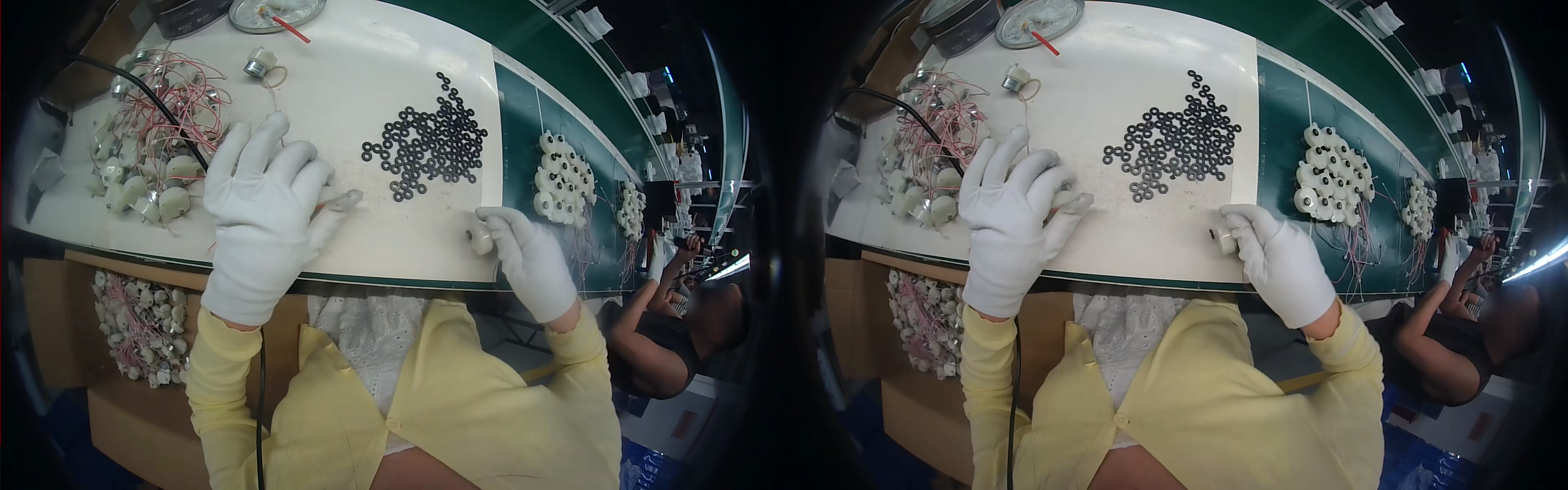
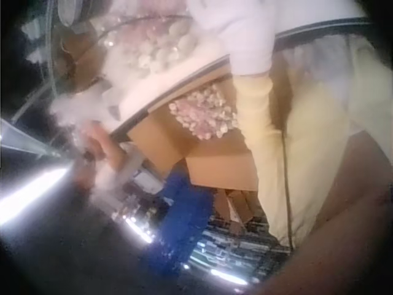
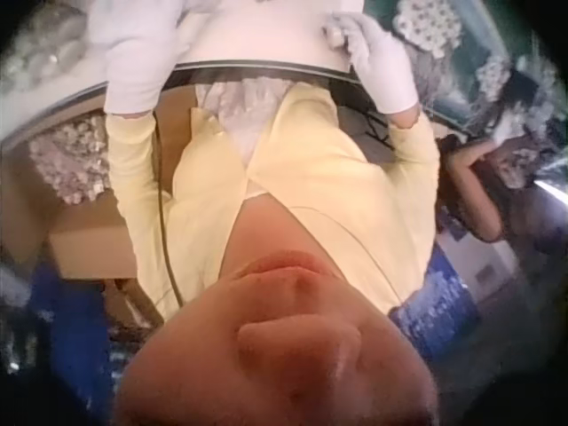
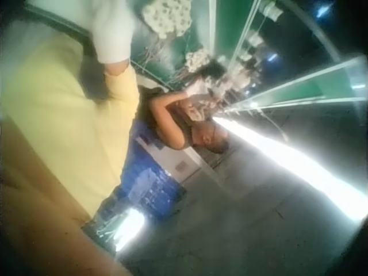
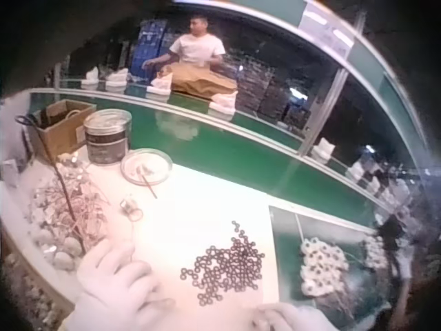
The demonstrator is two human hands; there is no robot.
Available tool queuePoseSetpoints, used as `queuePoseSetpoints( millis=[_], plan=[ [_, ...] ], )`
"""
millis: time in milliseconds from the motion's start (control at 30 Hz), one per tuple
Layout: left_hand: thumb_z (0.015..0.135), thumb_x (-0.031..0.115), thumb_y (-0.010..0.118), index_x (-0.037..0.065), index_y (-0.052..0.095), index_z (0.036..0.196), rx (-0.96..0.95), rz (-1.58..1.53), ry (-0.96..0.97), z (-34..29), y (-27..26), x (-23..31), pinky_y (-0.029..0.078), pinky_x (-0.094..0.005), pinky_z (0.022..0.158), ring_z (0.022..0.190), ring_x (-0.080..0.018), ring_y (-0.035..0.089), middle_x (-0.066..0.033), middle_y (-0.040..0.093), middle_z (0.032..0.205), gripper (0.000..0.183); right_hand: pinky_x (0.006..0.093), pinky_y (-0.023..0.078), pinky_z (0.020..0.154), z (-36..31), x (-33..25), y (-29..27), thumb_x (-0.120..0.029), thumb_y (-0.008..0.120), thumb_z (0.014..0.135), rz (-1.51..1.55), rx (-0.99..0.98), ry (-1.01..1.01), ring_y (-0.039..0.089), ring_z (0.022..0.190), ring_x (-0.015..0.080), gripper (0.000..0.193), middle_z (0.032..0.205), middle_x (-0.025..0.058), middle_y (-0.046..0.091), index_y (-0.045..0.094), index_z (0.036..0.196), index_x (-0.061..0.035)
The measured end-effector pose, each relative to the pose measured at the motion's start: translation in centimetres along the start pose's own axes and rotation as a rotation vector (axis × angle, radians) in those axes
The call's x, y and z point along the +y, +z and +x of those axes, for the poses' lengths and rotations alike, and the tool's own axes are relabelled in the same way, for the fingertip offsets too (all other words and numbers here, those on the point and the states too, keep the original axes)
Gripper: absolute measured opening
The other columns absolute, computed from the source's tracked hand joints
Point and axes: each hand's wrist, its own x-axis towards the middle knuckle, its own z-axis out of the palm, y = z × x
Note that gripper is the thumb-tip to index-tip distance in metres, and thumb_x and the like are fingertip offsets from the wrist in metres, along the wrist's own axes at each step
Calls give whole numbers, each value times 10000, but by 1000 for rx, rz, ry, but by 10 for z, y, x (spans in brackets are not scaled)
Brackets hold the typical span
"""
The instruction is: The person applies a white substance to the center of white plastic components using a small brush. They then pick up small black rings and place them onto the components. The person handles the components one at a time, moving them between the work surface and a pile of finished items.
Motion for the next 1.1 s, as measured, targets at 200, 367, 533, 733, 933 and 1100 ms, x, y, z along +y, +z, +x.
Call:
queuePoseSetpoints(
  millis=[200,367,533,733,933,1100],
  plan=[
    [788,315,801,119,712,935,17,-14,1,0,-2,3,401,-508,1084,1196,-356,621,-43,700,1044,261,431,543,636,-21,35,1,-98,632,964,-412,173,-18,704,700,342,211,816,147,735,684,1168,-75],
    [813,295,790,130,716,972,-14,49,-28,-2,-6,4,411,-526,1086,1228,-380,606,-60,709,1101,241,412,511,574,-26,11,-18,-241,700,956,-215,170,132,673,615,311,363,696,103,677,645,1246,-29],
    [815,295,784,130,710,965,18,78,-11,2,-7,3,447,-543,1045,1242,-424,589,-91,713,1116,235,428,492,612,-17,15,6,-441,808,818,-416,230,-177,661,703,310,526,820,100,663,670,1182,-88],
    [791,302,802,130,681,944,59,61,-21,-6,-10,-4,454,-552,1010,1219,-433,598,-74,696,1065,260,402,519,679,-34,31,-37,-258,829,775,-209,218,-97,667,752,280,352,809,47,691,716,1084,-130],
    [841,221,745,103,679,947,78,37,-3,-2,-9,-4,466,-551,978,1228,-447,593,-93,687,1040,172,350,542,724,-53,113,-98,-63,729,829,-322,470,256,667,757,228,517,1042,114,691,672,1332,-166],
    [813,273,764,124,680,949,109,64,4,-3,-5,-3,469,-564,960,1196,-448,606,-73,680,1026,218,340,544,763,-35,168,-96,-47,716,852,-262,520,236,672,818,233,544,1104,112,699,651,1375,-183]
  ],
)
